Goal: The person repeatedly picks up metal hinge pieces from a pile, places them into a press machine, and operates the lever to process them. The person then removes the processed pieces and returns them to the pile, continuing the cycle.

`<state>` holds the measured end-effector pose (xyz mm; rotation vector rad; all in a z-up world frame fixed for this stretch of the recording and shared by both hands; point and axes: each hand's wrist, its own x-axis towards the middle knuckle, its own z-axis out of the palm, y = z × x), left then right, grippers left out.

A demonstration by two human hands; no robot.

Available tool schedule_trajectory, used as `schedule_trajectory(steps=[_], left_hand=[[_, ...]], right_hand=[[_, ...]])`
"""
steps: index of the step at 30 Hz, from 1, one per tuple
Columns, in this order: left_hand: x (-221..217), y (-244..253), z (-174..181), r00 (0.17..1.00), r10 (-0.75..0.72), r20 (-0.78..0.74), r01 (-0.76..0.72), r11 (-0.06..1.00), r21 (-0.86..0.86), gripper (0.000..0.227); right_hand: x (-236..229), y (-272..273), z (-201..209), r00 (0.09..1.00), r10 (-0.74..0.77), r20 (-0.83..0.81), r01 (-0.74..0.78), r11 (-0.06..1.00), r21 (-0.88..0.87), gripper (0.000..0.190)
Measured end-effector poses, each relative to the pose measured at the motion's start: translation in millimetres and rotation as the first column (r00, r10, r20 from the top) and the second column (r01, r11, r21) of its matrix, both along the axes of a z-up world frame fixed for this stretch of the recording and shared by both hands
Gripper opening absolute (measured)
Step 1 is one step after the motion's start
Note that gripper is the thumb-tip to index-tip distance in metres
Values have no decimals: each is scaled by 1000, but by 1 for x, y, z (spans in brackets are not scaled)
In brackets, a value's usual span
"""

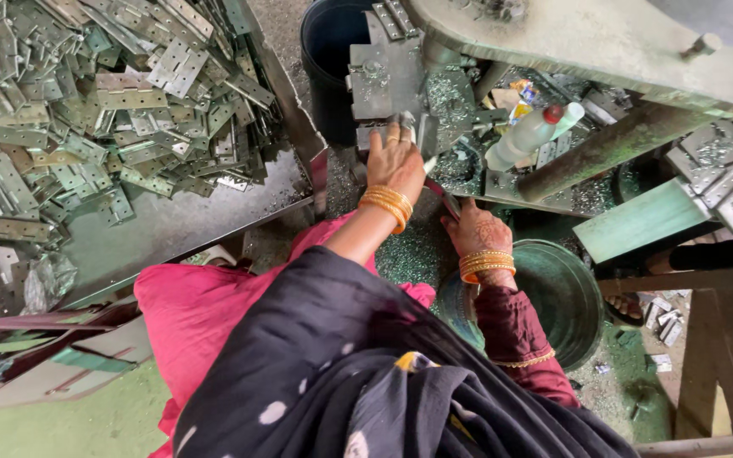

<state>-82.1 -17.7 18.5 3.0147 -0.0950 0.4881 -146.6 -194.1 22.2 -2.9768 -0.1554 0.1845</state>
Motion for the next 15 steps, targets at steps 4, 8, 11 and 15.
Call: schedule_trajectory(steps=[4, 8, 11, 15], left_hand=[[3, -11, 23, 934, 67, -350, 30, 964, 264, 33], [25, -15, 36, 938, 159, -307, -93, 971, 219, 39], [34, -8, 26, 953, 183, -243, -138, 972, 189, 46], [30, -10, 6, 973, 186, -137, -171, 979, 113, 47]], right_hand=[[2, -6, -4, 999, 32, -20, -32, 999, -13, 51], [10, -20, -28, 999, 13, -29, -14, 1000, -16, 49], [-5, -25, -71, 998, -59, -35, 60, 998, 12, 45], [-34, -36, -119, 982, -163, -92, 179, 963, 203, 40]])
